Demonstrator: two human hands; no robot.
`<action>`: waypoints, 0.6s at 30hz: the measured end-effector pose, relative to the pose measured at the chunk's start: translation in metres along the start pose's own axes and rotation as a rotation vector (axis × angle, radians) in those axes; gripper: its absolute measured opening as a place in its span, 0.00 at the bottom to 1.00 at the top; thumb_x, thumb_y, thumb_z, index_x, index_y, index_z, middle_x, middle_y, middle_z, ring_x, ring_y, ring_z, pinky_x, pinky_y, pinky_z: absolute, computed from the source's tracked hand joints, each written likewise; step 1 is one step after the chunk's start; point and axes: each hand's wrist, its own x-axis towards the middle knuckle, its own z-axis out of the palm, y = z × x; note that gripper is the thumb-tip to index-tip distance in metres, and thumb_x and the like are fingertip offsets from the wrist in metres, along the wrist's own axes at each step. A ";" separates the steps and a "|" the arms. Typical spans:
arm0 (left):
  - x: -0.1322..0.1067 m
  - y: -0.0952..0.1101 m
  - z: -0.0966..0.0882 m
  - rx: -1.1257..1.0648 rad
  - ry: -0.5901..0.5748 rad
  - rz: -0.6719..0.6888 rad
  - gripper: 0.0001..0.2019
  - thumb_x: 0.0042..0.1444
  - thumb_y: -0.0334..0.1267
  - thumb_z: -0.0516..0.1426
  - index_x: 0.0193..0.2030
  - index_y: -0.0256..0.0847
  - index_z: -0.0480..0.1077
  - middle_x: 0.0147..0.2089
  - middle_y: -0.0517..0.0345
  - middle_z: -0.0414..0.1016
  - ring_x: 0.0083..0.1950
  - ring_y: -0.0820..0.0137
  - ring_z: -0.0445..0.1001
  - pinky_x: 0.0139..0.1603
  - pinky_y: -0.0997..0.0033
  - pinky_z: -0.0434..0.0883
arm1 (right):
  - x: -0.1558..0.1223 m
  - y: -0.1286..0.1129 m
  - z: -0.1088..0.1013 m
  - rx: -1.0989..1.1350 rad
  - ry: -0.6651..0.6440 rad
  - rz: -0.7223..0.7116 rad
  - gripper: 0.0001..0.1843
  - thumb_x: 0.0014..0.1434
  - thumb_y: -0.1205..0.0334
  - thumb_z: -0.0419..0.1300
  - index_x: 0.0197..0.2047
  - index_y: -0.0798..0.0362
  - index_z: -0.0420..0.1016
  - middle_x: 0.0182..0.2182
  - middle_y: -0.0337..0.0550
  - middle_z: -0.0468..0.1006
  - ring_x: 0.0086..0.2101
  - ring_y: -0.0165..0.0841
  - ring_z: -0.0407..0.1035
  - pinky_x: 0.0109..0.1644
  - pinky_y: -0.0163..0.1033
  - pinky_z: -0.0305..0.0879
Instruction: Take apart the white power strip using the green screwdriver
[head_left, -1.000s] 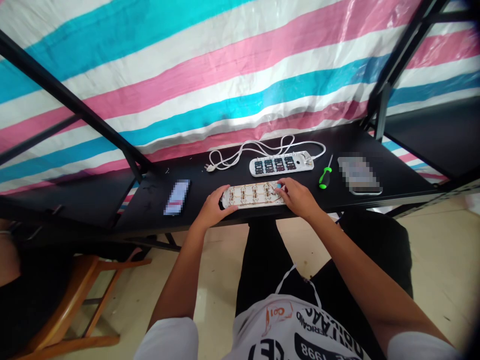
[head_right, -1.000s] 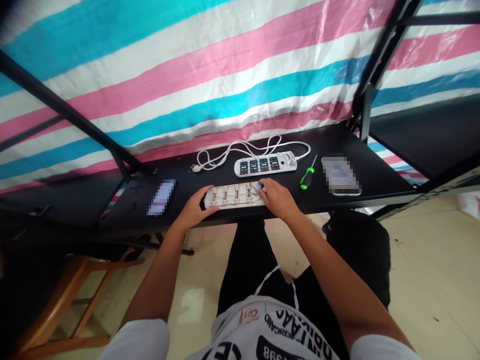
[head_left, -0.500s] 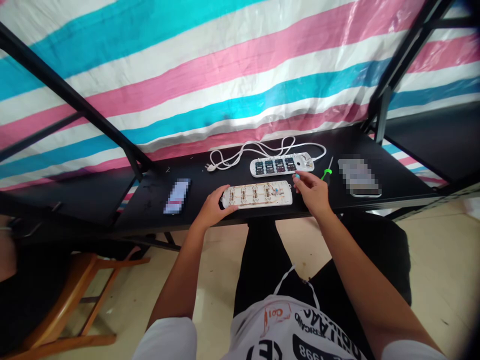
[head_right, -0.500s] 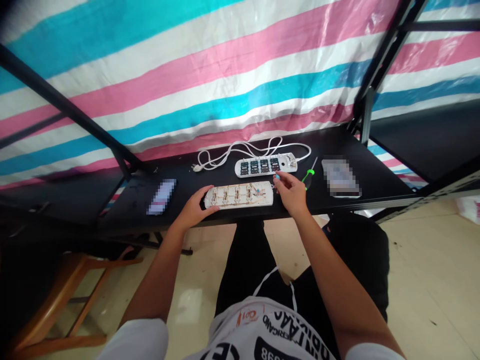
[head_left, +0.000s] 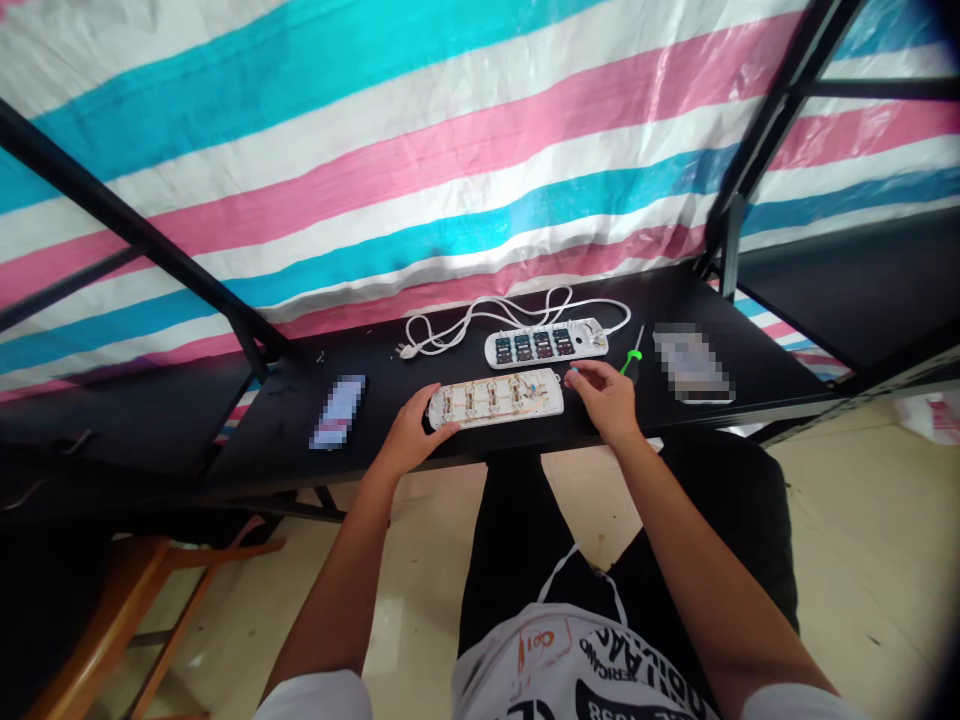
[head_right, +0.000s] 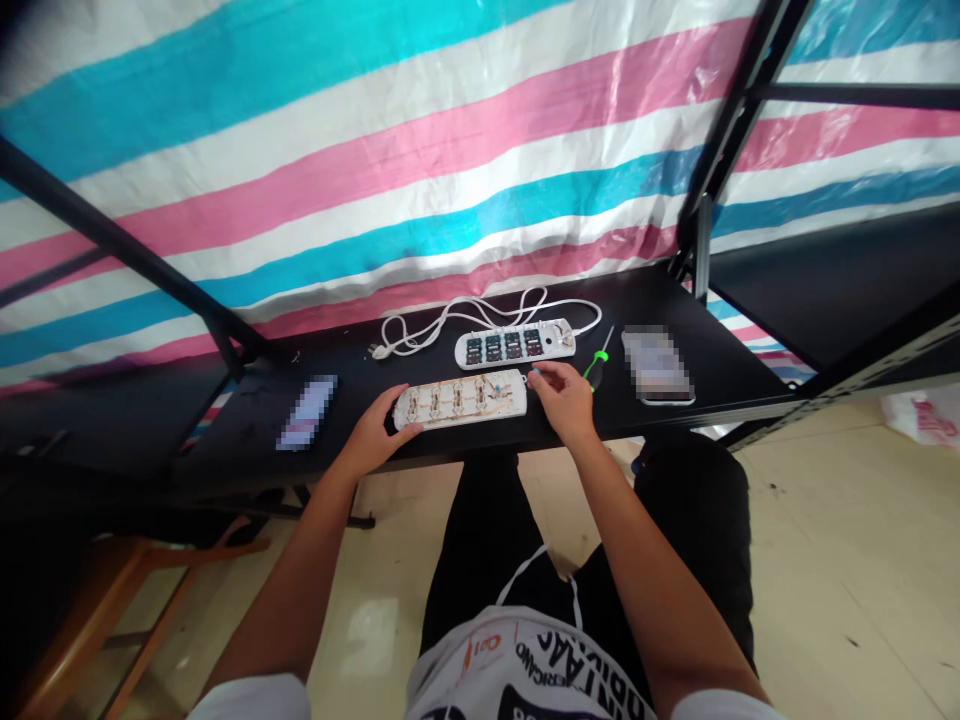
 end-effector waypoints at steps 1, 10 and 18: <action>0.000 0.000 0.000 0.006 0.001 -0.004 0.38 0.61 0.56 0.64 0.74 0.42 0.63 0.75 0.41 0.67 0.76 0.49 0.67 0.78 0.42 0.63 | 0.000 0.000 0.000 0.001 -0.005 0.004 0.24 0.53 0.43 0.74 0.44 0.52 0.82 0.35 0.48 0.87 0.38 0.44 0.84 0.49 0.52 0.82; 0.006 0.011 0.006 0.128 0.003 -0.011 0.37 0.63 0.57 0.63 0.73 0.43 0.62 0.74 0.38 0.68 0.74 0.44 0.68 0.74 0.36 0.64 | 0.004 -0.010 0.004 -0.025 -0.123 0.005 0.22 0.60 0.38 0.68 0.40 0.50 0.79 0.30 0.47 0.85 0.34 0.44 0.84 0.43 0.50 0.84; 0.008 0.020 0.010 0.169 -0.018 0.013 0.39 0.63 0.56 0.62 0.76 0.45 0.57 0.74 0.39 0.67 0.74 0.45 0.68 0.74 0.38 0.66 | 0.063 -0.063 0.016 -0.208 -0.549 -0.247 0.06 0.62 0.56 0.68 0.41 0.48 0.82 0.35 0.42 0.86 0.34 0.37 0.81 0.41 0.43 0.79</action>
